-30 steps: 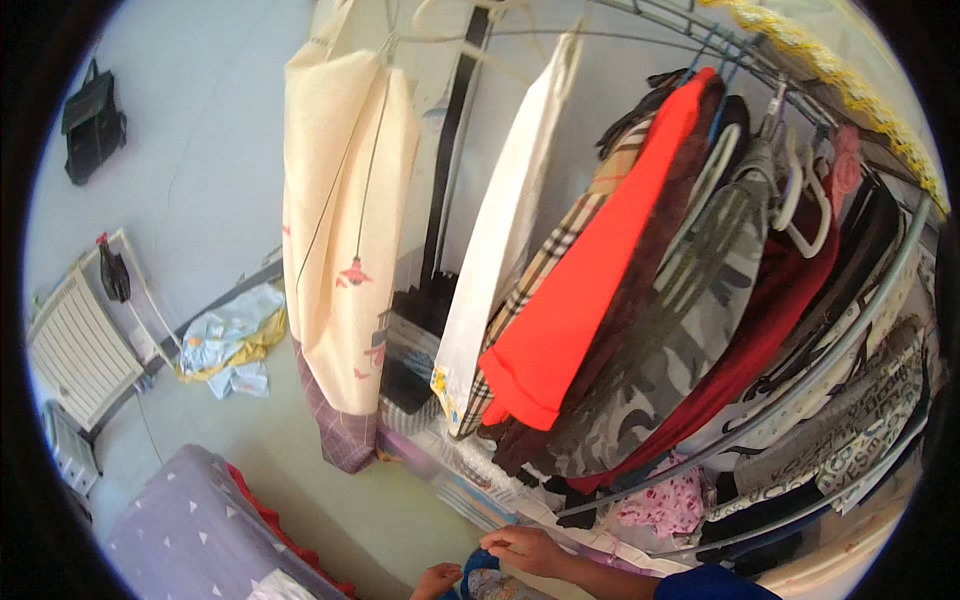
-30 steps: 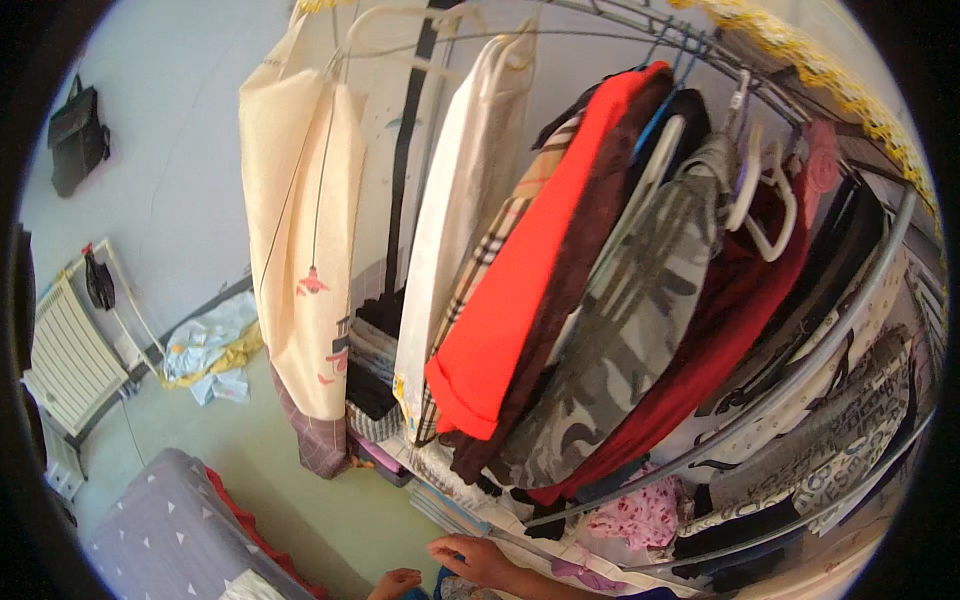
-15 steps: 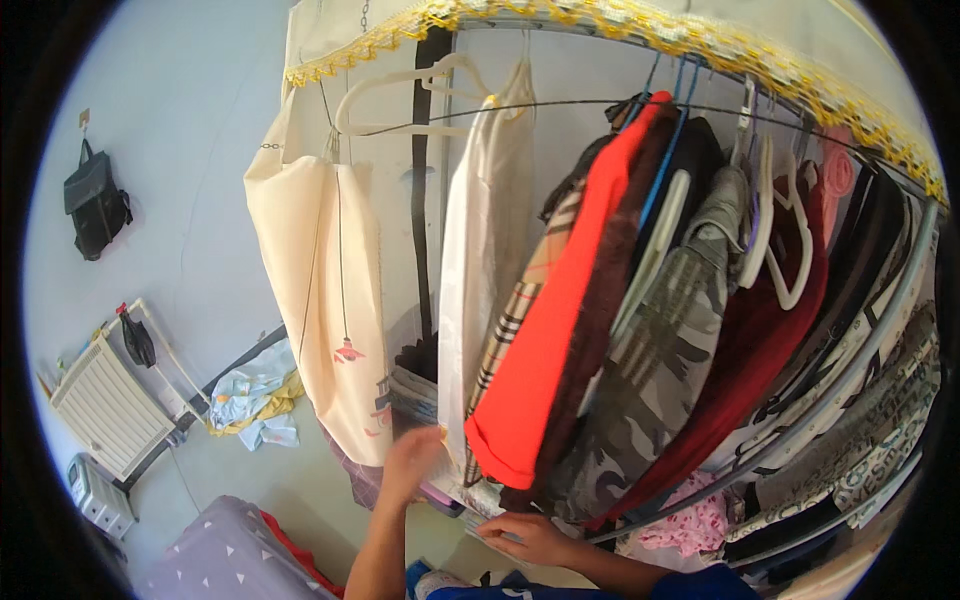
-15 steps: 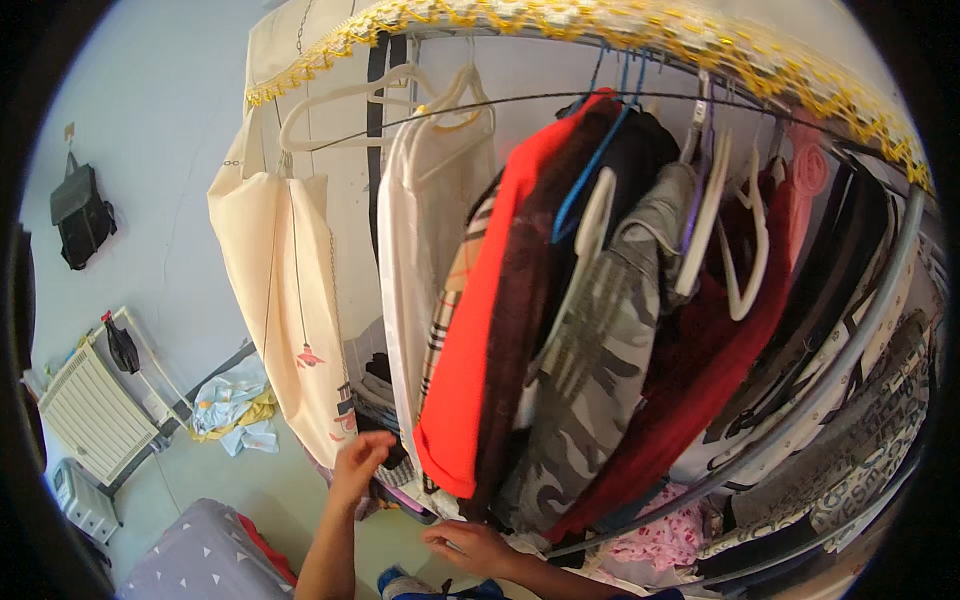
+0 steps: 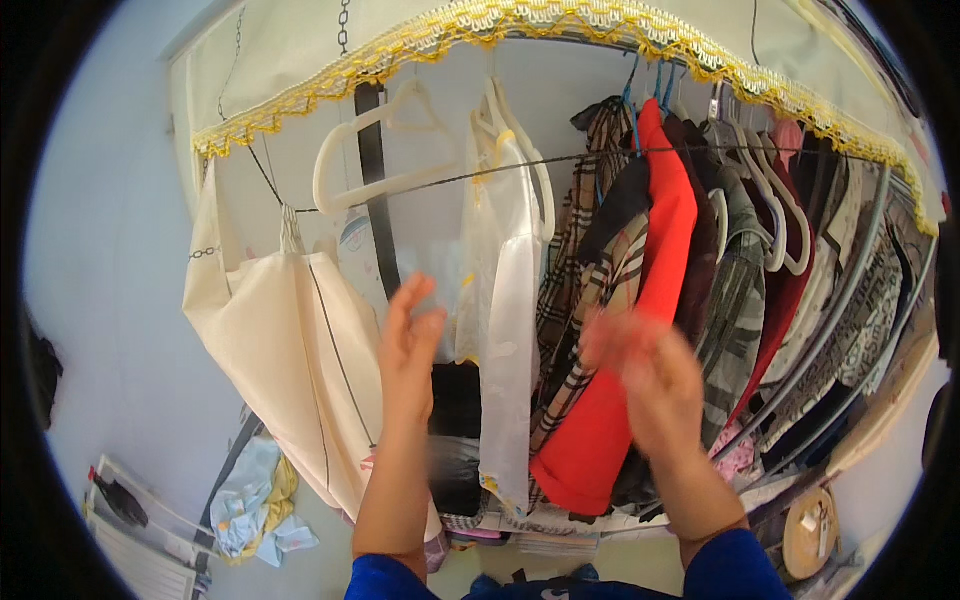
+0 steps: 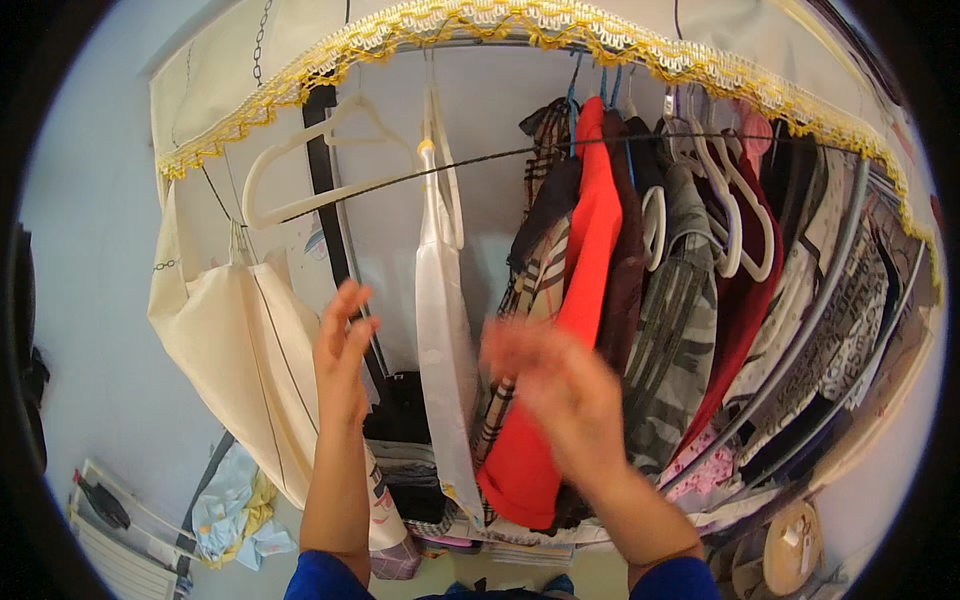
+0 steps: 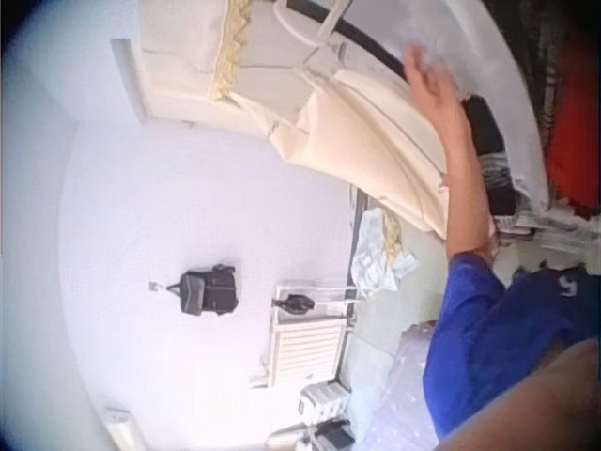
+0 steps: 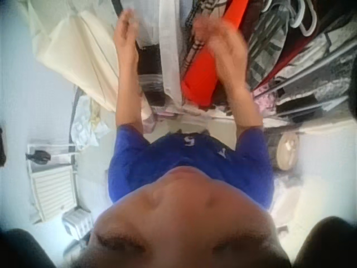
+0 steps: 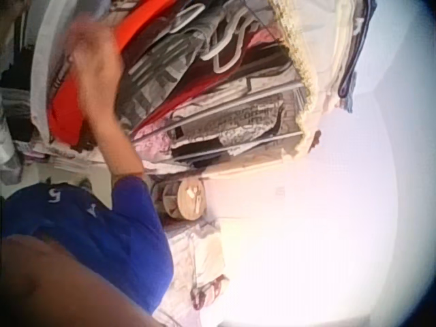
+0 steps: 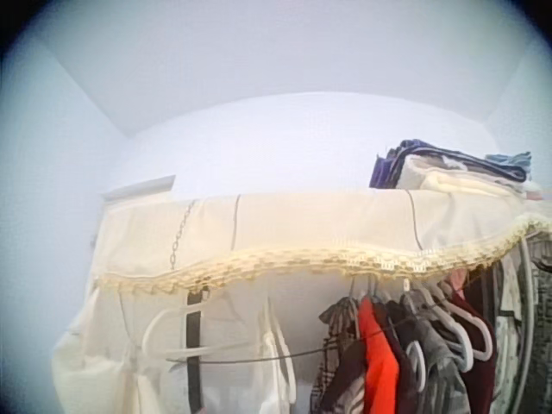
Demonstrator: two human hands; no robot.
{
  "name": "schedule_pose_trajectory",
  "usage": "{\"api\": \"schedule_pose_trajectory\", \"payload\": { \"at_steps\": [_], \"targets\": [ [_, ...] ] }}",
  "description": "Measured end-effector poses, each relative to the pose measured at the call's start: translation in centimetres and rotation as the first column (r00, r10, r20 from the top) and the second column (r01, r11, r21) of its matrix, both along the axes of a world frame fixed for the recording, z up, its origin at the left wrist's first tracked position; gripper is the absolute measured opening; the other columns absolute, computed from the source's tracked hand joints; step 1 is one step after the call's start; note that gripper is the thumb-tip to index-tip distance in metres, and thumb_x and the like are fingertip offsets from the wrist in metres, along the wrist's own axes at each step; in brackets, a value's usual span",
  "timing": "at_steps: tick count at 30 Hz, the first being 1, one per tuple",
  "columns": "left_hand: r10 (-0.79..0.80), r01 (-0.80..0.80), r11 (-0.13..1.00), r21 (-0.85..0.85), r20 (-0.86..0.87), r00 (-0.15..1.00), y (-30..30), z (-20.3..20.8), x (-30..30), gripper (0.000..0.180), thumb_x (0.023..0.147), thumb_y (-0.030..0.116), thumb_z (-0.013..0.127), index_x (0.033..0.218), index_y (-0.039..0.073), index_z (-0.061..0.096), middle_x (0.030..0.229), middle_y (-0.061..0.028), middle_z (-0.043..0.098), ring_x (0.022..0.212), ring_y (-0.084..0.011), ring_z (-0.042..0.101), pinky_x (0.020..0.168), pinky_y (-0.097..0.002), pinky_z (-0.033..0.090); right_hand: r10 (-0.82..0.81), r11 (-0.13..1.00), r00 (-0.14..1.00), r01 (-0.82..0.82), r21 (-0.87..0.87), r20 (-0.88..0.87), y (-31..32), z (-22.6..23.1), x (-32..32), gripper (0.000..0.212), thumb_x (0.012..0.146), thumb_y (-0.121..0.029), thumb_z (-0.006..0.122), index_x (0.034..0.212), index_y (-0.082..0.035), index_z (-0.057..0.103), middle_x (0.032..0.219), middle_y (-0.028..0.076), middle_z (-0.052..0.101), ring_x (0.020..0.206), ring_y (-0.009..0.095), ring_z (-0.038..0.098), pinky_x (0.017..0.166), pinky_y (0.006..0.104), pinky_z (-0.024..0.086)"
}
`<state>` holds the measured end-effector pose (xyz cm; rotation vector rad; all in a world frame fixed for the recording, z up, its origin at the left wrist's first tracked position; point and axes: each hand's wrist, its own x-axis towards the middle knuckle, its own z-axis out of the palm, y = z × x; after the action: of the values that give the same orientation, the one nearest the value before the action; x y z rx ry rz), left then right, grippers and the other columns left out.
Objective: The person folds a white blouse on a bed, then removes a white shirt from a hanger and folds it on the bed. The person also picks up a dark garment from a balcony ledge and folds it on the bed.
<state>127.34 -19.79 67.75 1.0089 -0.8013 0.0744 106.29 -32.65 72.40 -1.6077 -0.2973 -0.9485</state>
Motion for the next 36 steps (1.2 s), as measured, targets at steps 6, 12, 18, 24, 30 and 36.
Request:
{"api": "schedule_pose_trajectory", "payload": {
  "at_steps": [6, 12, 18, 24, 30, 36],
  "targets": [
    [-0.074, 0.031, 0.941, -0.337, -0.115, 0.991, -3.0, 7.2, 4.2, 0.050, 0.100, 0.028, 0.047, 0.144, 0.007, 0.036, 0.143, -0.0089, 0.042, 0.093, -0.0126, 0.054, 0.098, -0.0321, 0.039, -0.238, 0.971, 0.968, 0.234, 0.052, 0.085, -2.3, 10.0, 9.2, 0.042, 0.093, -0.024, 0.059, 0.126, 0.000, 0.052, 0.121, 0.011, 0.057, 0.108, 0.018, 0.056, 0.090, 0.0321, 0.046],
    [-0.126, 0.134, 0.968, -0.214, 0.050, 0.991, -3.4, 11.3, 8.0, 0.049, 0.103, 0.042, 0.035, 0.124, 0.004, 0.059, 0.125, -0.0055, 0.059, 0.086, -0.0117, 0.052, 0.095, -0.0286, 0.039, -0.218, 0.975, 0.935, 0.220, -0.024, -0.280, -3.1, 13.1, 14.1, 0.045, 0.088, -0.024, 0.064, 0.123, 0.000, 0.054, 0.096, 0.007, 0.065, 0.085, 0.016, 0.062, 0.076, 0.0293, 0.052],
    [-0.042, 0.018, 0.955, 0.298, 0.074, 0.996, -3.8, 14.5, 7.8, 0.082, 0.090, 0.074, 0.029, 0.109, 0.004, 0.067, 0.107, -0.0061, 0.068, 0.097, -0.0150, 0.055, 0.097, -0.0298, 0.035, -0.057, 0.988, 0.883, 0.117, 0.100, -0.466, -6.4, 13.5, 15.6, 0.036, 0.093, -0.018, 0.055, 0.125, -0.001, 0.050, 0.076, 0.003, 0.061, 0.064, 0.009, 0.056, 0.058, 0.0244, 0.046],
    [-0.104, 0.081, 0.958, 0.275, 0.069, 0.992, -5.1, 17.7, 7.5, 0.057, 0.090, 0.058, 0.048, 0.110, 0.006, 0.063, 0.097, -0.0082, 0.070, 0.098, -0.0132, 0.059, 0.093, -0.0285, 0.037, -0.367, 0.923, 0.926, 0.374, 0.085, -0.088, -5.9, 10.9, 17.0, 0.026, 0.091, -0.019, 0.053, 0.090, 0.006, 0.061, 0.067, 0.009, 0.058, 0.052, 0.017, 0.050, 0.048, 0.0334, 0.041],
    [-0.245, 0.253, 0.959, 0.127, -0.076, 0.967, -6.2, 17.2, 9.0, 0.030, 0.084, 0.033, 0.066, 0.096, 0.006, 0.060, 0.086, -0.0047, 0.066, 0.082, -0.0139, 0.061, 0.080, -0.0256, 0.045, -0.299, 0.935, 0.954, 0.299, 0.191, -0.027, -2.8, 6.0, 13.8, 0.029, 0.093, -0.019, 0.053, 0.113, 0.002, 0.059, 0.067, 0.004, 0.057, 0.054, 0.010, 0.049, 0.050, 0.0264, 0.039],
    [-0.280, 0.275, 0.960, -0.061, -0.296, 0.913, -7.1, 18.1, 8.6, 0.025, 0.083, 0.027, 0.069, 0.093, 0.007, 0.059, 0.081, -0.0019, 0.063, 0.073, -0.0117, 0.057, 0.078, -0.0259, 0.046, -0.139, 0.951, 0.980, 0.172, 0.257, -0.141, 0.8, -1.0, 5.8, 0.032, 0.098, -0.013, 0.047, 0.128, -0.001, 0.047, 0.066, -0.004, 0.044, 0.053, 0.003, 0.038, 0.046, 0.0203, 0.029]
  ]
}}
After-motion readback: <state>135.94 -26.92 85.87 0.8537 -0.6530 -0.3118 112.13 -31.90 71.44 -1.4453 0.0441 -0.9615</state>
